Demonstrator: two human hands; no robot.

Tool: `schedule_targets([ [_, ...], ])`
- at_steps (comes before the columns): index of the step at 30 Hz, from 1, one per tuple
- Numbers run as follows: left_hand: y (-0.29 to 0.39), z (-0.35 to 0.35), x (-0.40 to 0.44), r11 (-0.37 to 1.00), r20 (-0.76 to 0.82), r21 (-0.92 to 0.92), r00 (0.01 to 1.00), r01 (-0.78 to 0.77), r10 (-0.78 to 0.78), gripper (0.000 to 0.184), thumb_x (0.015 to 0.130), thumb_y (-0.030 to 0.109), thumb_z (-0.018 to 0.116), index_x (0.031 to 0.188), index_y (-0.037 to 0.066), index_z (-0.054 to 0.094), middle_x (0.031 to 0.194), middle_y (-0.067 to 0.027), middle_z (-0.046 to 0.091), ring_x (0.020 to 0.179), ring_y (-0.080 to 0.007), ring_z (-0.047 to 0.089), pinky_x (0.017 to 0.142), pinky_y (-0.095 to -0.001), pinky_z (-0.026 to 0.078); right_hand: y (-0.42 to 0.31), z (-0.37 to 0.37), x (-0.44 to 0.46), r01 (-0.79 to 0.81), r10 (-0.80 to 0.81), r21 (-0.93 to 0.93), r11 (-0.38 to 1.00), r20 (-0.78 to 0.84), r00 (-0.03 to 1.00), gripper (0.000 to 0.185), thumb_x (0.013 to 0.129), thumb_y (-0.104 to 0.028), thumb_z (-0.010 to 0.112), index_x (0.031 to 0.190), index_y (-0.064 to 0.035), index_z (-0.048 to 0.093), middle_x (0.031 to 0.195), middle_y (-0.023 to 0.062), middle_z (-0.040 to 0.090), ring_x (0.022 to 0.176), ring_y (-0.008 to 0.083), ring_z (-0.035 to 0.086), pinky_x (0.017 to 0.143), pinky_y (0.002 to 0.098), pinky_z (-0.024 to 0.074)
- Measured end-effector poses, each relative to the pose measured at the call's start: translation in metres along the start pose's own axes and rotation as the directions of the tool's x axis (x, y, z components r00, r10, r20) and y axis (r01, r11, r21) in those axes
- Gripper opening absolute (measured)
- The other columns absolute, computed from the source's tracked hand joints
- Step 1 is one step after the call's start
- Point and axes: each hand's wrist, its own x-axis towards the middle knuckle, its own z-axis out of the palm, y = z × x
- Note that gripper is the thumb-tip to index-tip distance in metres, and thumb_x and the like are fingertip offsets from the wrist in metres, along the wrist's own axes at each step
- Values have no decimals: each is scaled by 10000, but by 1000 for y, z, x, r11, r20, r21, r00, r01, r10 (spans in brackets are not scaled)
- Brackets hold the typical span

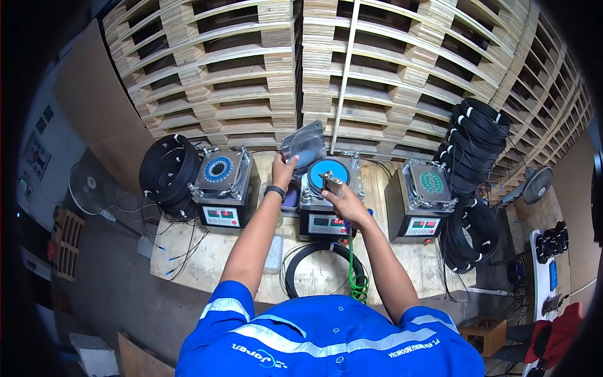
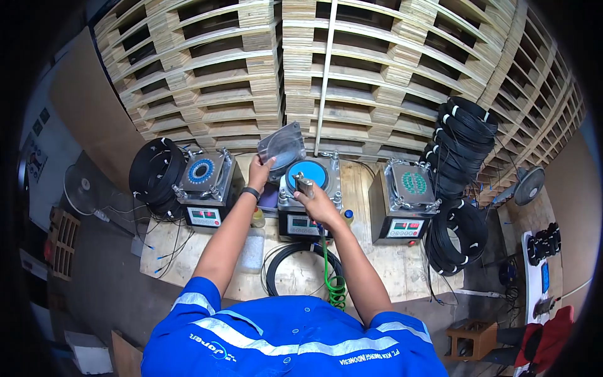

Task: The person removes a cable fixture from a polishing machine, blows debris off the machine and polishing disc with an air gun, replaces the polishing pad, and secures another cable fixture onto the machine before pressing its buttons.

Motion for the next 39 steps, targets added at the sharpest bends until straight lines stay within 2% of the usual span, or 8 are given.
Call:
schedule_targets([
  [5,18,2,-1,996,106,24,990,87,-89,230,890,143,702,1065,-7,694,978,-45,721,870,-129,637,823,-283,478,8,3,12,-2,5,-122,992,20,1000,405,941,-250,640,1240,-12,507,1123,199,644,1078,281,619,946,379,452],
  [8,12,-3,1,993,145,90,986,74,-86,234,891,133,697,1077,-9,693,990,-56,726,881,-126,642,827,-285,480,15,5,24,180,-266,-280,943,-308,914,366,949,-224,624,1223,-30,478,1048,248,657,1012,407,649,852,426,497],
  [11,13,-1,0,994,163,107,986,24,-41,228,888,123,696,1071,-12,691,987,-59,730,888,-129,651,820,-287,482,22,-3,29,307,-354,-278,910,-140,925,374,947,-230,637,1228,-39,481,937,217,661,898,315,686,774,413,512],
  [16,27,13,-16,922,38,343,983,-180,178,232,899,179,674,998,-31,689,890,-163,729,815,-229,700,740,-337,510,18,-12,11,-40,41,360,932,4,999,438,987,-234,582,1379,-116,426,1024,30,580,854,175,703,476,250,493],
  [20,85,22,-41,825,206,432,930,-365,304,210,944,113,605,1075,-44,654,941,-206,714,871,-343,703,751,-375,521,31,-44,18,-28,214,611,791,-234,948,430,960,-298,628,1262,-18,503,1155,141,609,967,236,700,620,314,611],
  [23,120,22,-45,429,543,412,595,-804,593,483,825,-44,591,1303,19,562,1291,-196,601,1211,-357,570,1036,-427,447,35,-60,31,168,189,731,662,-380,905,478,962,-360,622,1243,-8,462,1174,138,546,1081,322,645,741,416,624],
  [27,151,32,-58,144,688,410,409,-901,600,526,815,-58,571,1327,63,561,1329,-143,596,1271,-331,539,1092,-471,400,20,-60,15,280,132,788,549,-412,901,527,928,-344,679,1279,-21,455,1207,157,572,1103,308,629,778,415,604],
  [39,133,38,-113,290,636,327,436,-900,637,500,812,-52,586,1296,74,601,1323,-122,603,1289,-316,526,1074,-466,414,39,-61,-17,411,19,786,463,-472,881,241,880,-121,696,1071,-31,581,956,73,651,851,178,680,744,322,591],
])
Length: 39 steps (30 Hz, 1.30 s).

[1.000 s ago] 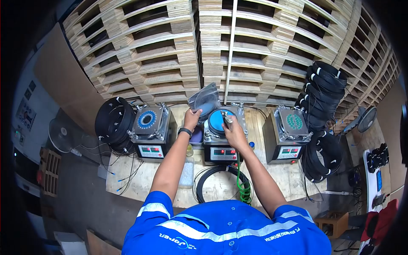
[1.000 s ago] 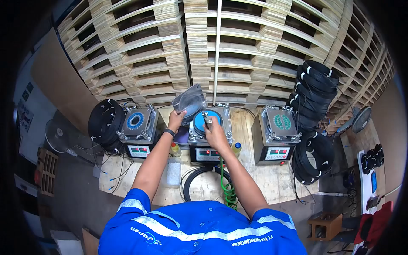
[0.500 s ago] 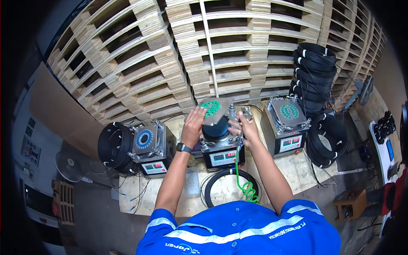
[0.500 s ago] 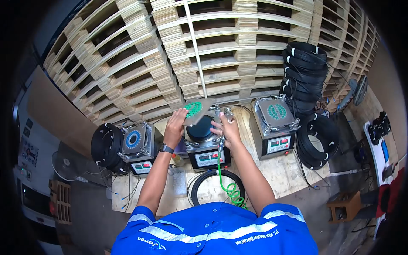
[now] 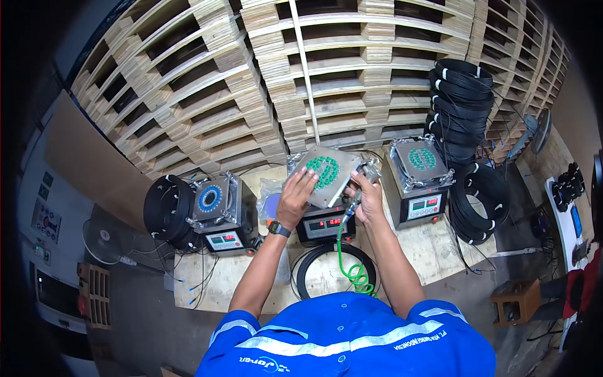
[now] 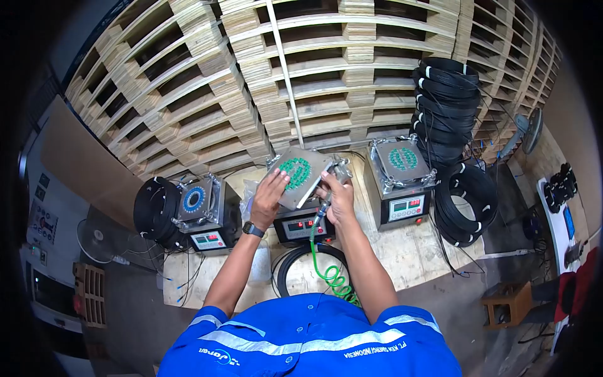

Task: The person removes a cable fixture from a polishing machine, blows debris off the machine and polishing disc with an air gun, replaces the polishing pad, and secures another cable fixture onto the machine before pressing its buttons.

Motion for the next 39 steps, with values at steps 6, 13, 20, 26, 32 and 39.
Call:
schedule_targets([
  [6,34,-33,9,965,264,256,965,-64,-6,604,773,30,690,1357,88,544,1480,-131,443,1421,-340,340,1146,-590,257,-2,-21,-13,-48,49,20,999,-32,998,292,850,-115,697,1091,-7,574,971,97,670,844,213,698,750,349,590],
  [13,8,-28,-6,-369,829,-529,372,764,-417,666,941,455,629,1400,10,441,1244,-99,628,1086,-204,636,940,-365,528,-25,-35,-33,-180,178,-35,983,-62,982,269,839,-133,718,1058,-39,595,858,26,640,677,118,615,555,268,500],
  [20,-10,29,-22,-542,696,-717,489,438,-526,294,975,185,612,1235,50,585,1104,-67,688,940,-166,687,831,-335,575,-31,-33,-21,-37,7,-527,849,-58,998,402,953,-261,636,1279,-94,469,1105,53,604,773,138,632,565,286,573],
  [26,-44,62,-14,-444,567,-824,540,352,-623,333,974,234,621,1253,57,579,1131,-52,676,974,-157,666,851,-321,545,-36,-4,-53,21,-16,-705,709,13,1000,448,990,-287,580,1337,-92,377,1033,75,630,725,152,678,499,261,541],
  [32,-62,83,-4,-451,485,-868,548,208,-682,368,987,309,595,1247,50,575,1136,-78,677,981,-198,675,869,-364,560,24,4,-82,195,179,-839,509,324,929,544,980,-327,608,1341,5,372,950,174,635,715,203,647,651,343,516],
  [39,-57,77,-5,-476,503,-856,543,203,-672,393,1002,355,557,1262,60,575,1121,-80,680,967,-207,680,837,-391,576,26,41,-49,224,138,-878,423,307,942,428,984,-320,588,1191,17,423,951,275,645,883,373,672,776,419,498],
])
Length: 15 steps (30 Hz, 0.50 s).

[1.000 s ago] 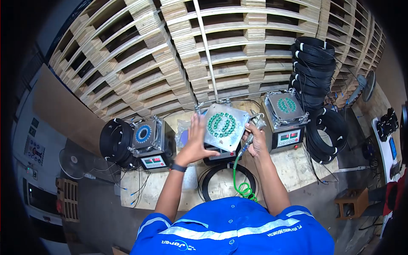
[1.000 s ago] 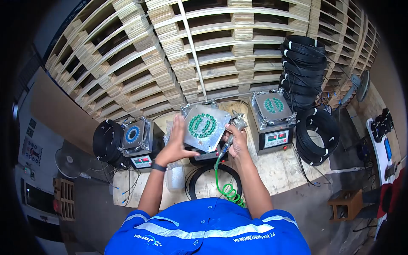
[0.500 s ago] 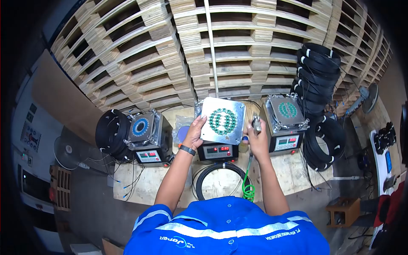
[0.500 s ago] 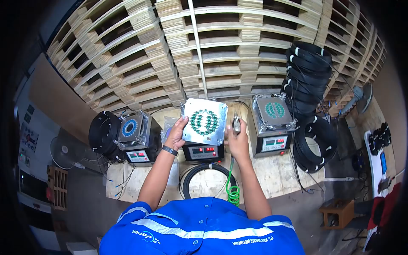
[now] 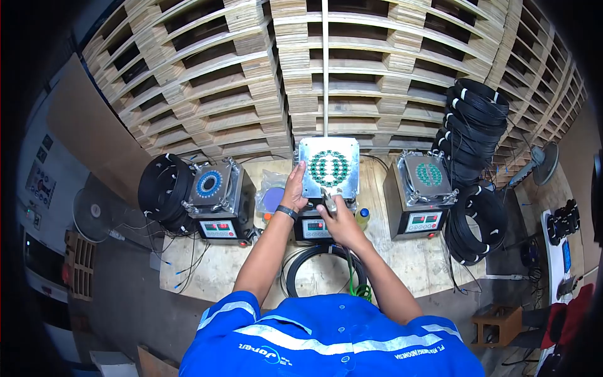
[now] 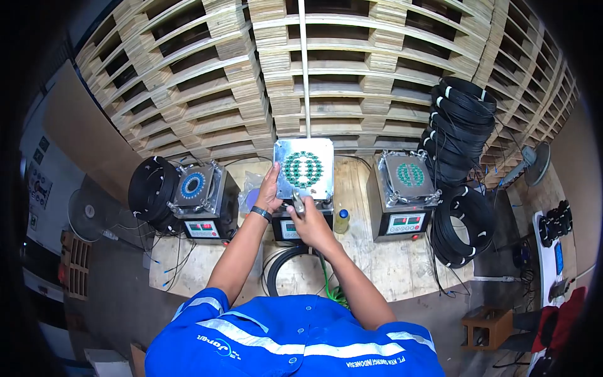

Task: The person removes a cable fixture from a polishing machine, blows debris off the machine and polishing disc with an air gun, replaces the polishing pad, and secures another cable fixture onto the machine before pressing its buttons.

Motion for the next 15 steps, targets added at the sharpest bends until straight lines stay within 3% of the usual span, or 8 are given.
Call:
schedule_targets([
  [3,3,4,-4,1000,50,-27,999,11,-10,380,1003,344,557,1258,62,577,1108,-83,682,945,-206,685,837,-381,572,-1,7,20,47,-48,-31,998,-41,998,419,981,-305,592,1176,23,418,960,286,644,909,391,670,798,432,496],
  [5,4,6,-6,999,40,-36,999,8,-7,365,999,338,565,1241,66,586,1096,-85,684,919,-206,689,831,-376,570,0,8,36,-8,8,-22,1000,-14,1000,378,975,-300,610,1151,0,462,1021,232,641,914,297,643,831,395,492],
  [6,1,0,-2,1000,47,-29,999,5,-3,357,996,336,570,1233,70,590,1094,-83,685,924,-205,687,827,-376,570,-7,5,43,-60,60,-83,995,-6,998,383,971,-309,615,1146,1,473,1000,220,643,888,281,637,816,383,491],
  [8,0,-5,-1,1000,51,-29,999,2,0,348,994,333,575,1225,73,594,1092,-80,685,929,-203,685,824,-376,570,7,8,64,10,-12,-26,1000,-99,995,395,967,-326,619,1141,2,483,971,205,647,858,262,629,798,375,491],
  [9,0,-6,-1,999,37,-32,999,5,-4,349,988,334,585,1217,71,598,1091,-79,686,935,-199,684,821,-369,567,1,3,70,-47,39,-73,996,-112,993,398,963,-330,624,1139,1,492,951,195,650,849,247,629,792,375,491],
  [11,-2,-7,-2,999,6,-39,1000,15,-15,351,978,336,605,1203,66,606,1089,-78,689,945,-192,683,814,-355,562,2,-4,82,-10,-3,-96,995,-132,991,399,958,-330,634,1134,3,502,951,193,653,865,245,634,795,370,492],
  [12,-3,-7,-2,999,11,-49,1000,-4,4,346,975,333,610,1194,64,611,1071,-69,690,944,-193,681,822,-355,562,13,-6,89,24,-37,-114,993,-119,992,416,958,-320,637,1186,3,510,1032,164,666,933,222,629,829,354,487],
  [15,3,-1,-9,998,55,-60,999,7,-4,351,976,328,609,1201,58,605,1081,-73,687,953,-197,680,839,-361,560,24,-27,91,-11,14,83,996,-32,999,444,975,-293,616,1283,4,496,1183,118,641,1044,168,574,904,320,458],
])
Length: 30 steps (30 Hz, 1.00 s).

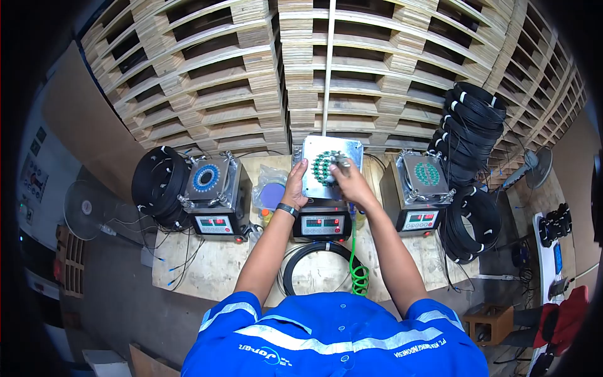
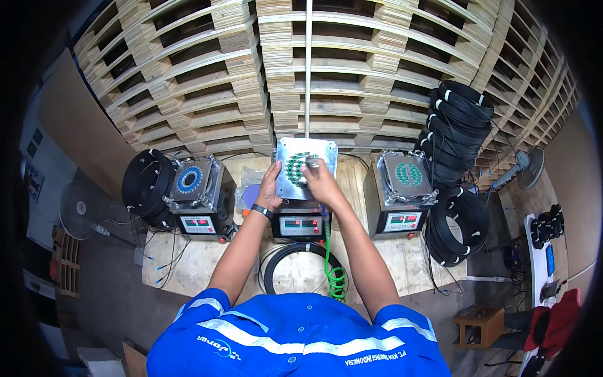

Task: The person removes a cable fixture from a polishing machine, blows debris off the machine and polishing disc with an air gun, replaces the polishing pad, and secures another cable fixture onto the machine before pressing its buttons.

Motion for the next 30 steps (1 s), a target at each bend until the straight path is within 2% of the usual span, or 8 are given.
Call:
schedule_targets([
  [3,-2,-2,3,1000,-3,-27,1000,-10,10,382,992,307,578,1271,46,572,1163,-97,670,1032,-226,665,897,-384,547,1,-27,-10,-66,59,-119,991,-65,996,436,987,-313,592,1273,3,499,1103,105,636,1003,163,559,901,311,451],
  [6,-2,-2,4,999,-8,-33,1000,-8,7,422,992,329,576,1300,41,552,1195,-103,656,1057,-234,653,922,-398,531,7,-32,-37,-87,79,-133,987,-66,995,384,986,-354,586,1205,-45,528,804,17,569,575,97,494,483,276,412],
  [9,-2,0,4,998,-28,-58,999,-28,27,396,977,338,600,1251,53,578,1152,-94,669,1023,-220,664,892,-397,546,-31,-48,-69,-532,509,-39,846,362,781,387,984,-341,590,1196,-27,511,894,56,644,716,127,551,614,269,453],
  [13,0,-4,4,998,-59,-64,998,-15,11,385,980,352,592,1237,65,591,1140,-79,674,1024,-212,663,900,-394,541,-12,-41,-69,-205,196,-153,967,-77,978,353,979,-332,599,1185,-59,510,719,17,541,501,81,431,430,264,349],
  [19,-1,0,4,998,-48,-53,998,-33,31,381,974,344,605,1229,62,592,1125,-81,676,1016,-209,665,880,-384,548,-33,-40,-74,-420,434,-127,899,396,809,379,969,-336,609,1190,-51,492,721,11,529,533,122,460,482,295,410],
  [22,-2,-2,4,999,-63,-44,998,-32,29,382,973,340,608,1230,58,588,1118,-81,675,1010,-209,665,875,-384,550,-7,-17,-64,-40,22,-295,955,-64,998,387,966,-313,612,1163,-11,469,963,143,656,853,269,634,791,389,509],
  [28,-4,-8,11,998,-43,-23,998,-53,52,389,1006,318,540,1281,45,566,1171,-102,670,1031,-231,671,906,-391,544,-45,-15,-64,-310,357,-177,934,454,816,455,947,-367,622,1191,1,509,1011,157,641,747,246,591,741,387,521],
  [30,-4,-8,11,998,-55,-43,998,-39,37,392,999,325,546,1279,51,564,1157,-106,675,1021,-237,675,902,-394,545,-19,6,-49,11,4,-196,980,78,997,337,976,-298,617,1160,-50,481,777,32,551,639,125,502,585,312,447],
])
